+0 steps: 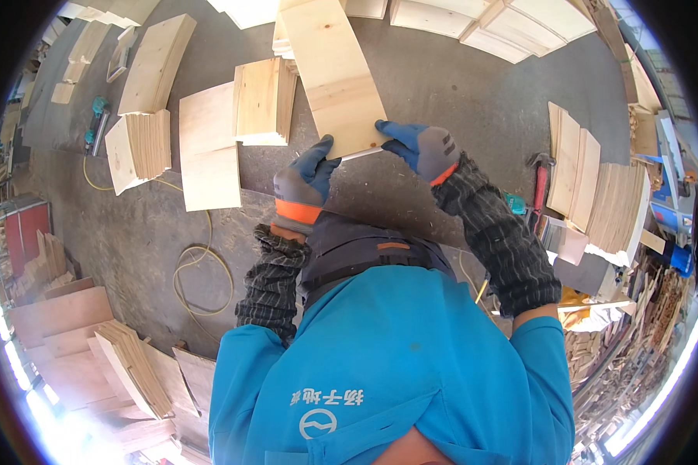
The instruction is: The recorder uses a pneumatic nail gun to assemble wooden boards into rectangular boxes.
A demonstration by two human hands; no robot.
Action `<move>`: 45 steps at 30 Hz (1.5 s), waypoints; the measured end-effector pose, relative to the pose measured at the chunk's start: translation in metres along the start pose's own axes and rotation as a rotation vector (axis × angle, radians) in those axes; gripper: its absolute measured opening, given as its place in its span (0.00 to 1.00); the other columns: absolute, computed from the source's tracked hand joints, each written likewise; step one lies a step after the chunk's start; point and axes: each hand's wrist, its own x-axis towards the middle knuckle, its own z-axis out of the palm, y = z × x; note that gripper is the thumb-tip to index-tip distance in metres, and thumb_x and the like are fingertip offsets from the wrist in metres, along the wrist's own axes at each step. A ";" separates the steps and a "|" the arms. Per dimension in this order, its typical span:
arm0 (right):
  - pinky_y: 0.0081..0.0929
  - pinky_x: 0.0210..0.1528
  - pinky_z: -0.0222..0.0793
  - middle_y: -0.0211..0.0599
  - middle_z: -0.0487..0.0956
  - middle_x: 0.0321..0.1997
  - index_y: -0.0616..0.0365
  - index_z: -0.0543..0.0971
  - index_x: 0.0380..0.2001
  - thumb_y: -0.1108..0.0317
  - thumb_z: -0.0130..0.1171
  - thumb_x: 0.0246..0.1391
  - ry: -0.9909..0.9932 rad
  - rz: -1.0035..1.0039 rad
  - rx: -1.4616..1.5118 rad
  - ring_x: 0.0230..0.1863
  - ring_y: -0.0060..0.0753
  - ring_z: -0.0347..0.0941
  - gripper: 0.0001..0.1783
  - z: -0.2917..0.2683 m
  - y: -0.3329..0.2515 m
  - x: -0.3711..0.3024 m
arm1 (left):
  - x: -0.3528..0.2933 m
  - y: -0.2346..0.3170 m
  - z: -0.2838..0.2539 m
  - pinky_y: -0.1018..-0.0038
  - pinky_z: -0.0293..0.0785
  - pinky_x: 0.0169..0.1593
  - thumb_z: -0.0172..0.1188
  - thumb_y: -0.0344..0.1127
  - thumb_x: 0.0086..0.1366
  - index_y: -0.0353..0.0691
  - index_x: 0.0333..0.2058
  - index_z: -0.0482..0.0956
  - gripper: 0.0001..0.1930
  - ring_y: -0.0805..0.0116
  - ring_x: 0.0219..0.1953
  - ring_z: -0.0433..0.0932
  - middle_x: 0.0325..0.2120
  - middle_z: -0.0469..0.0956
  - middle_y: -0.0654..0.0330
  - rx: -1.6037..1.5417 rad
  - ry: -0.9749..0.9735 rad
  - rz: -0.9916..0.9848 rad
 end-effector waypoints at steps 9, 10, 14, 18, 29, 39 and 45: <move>0.41 0.47 0.83 0.52 0.85 0.54 0.54 0.74 0.70 0.69 0.54 0.70 -0.127 0.143 -0.199 0.48 0.51 0.85 0.26 -0.003 -0.025 -0.001 | 0.016 0.019 -0.021 0.69 0.85 0.50 0.74 0.31 0.66 0.34 0.56 0.86 0.20 0.63 0.45 0.91 0.48 0.89 0.44 0.179 -0.168 0.011; 0.40 0.47 0.83 0.52 0.85 0.54 0.54 0.74 0.70 0.69 0.54 0.69 -0.116 0.127 -0.213 0.46 0.50 0.85 0.26 -0.003 -0.023 -0.003 | 0.018 0.021 -0.022 0.69 0.85 0.50 0.74 0.31 0.66 0.34 0.56 0.86 0.20 0.62 0.45 0.91 0.48 0.89 0.43 0.189 -0.218 -0.050; 0.38 0.45 0.83 0.51 0.86 0.53 0.54 0.74 0.70 0.70 0.54 0.69 -0.051 0.044 -0.247 0.43 0.48 0.85 0.27 -0.003 -0.023 -0.007 | 0.019 0.026 -0.024 0.70 0.85 0.51 0.74 0.29 0.66 0.32 0.56 0.86 0.20 0.63 0.46 0.90 0.49 0.89 0.44 0.203 -0.268 -0.085; 0.38 0.45 0.83 0.51 0.86 0.53 0.54 0.74 0.70 0.70 0.55 0.69 -0.119 0.058 -0.266 0.42 0.47 0.85 0.27 -0.003 -0.022 -0.006 | 0.012 0.003 -0.016 0.71 0.84 0.53 0.74 0.28 0.66 0.32 0.57 0.86 0.21 0.66 0.47 0.89 0.50 0.89 0.46 -0.046 -0.215 -0.208; 0.33 0.38 0.83 0.47 0.86 0.47 0.55 0.74 0.71 0.69 0.56 0.68 -0.122 0.093 -0.318 0.38 0.40 0.84 0.28 -0.003 -0.030 -0.004 | 0.013 0.005 -0.013 0.70 0.85 0.49 0.76 0.36 0.64 0.38 0.58 0.87 0.24 0.64 0.41 0.90 0.45 0.89 0.45 -0.109 -0.173 -0.213; 0.40 0.43 0.82 0.49 0.87 0.50 0.50 0.76 0.70 0.68 0.53 0.70 -0.033 0.074 -0.280 0.43 0.51 0.85 0.26 -0.005 -0.031 -0.007 | 0.034 0.048 0.001 0.49 0.75 0.66 0.81 0.47 0.56 0.50 0.51 0.91 0.24 0.37 0.68 0.72 0.65 0.77 0.51 0.601 -0.071 0.473; 0.40 0.46 0.83 0.53 0.86 0.52 0.52 0.77 0.69 0.72 0.58 0.65 -0.017 0.039 -0.252 0.45 0.53 0.85 0.29 -0.007 -0.029 -0.009 | 0.027 0.017 0.025 0.49 0.76 0.67 0.82 0.38 0.54 0.47 0.45 0.92 0.18 0.33 0.70 0.70 0.63 0.80 0.50 0.361 -0.003 0.463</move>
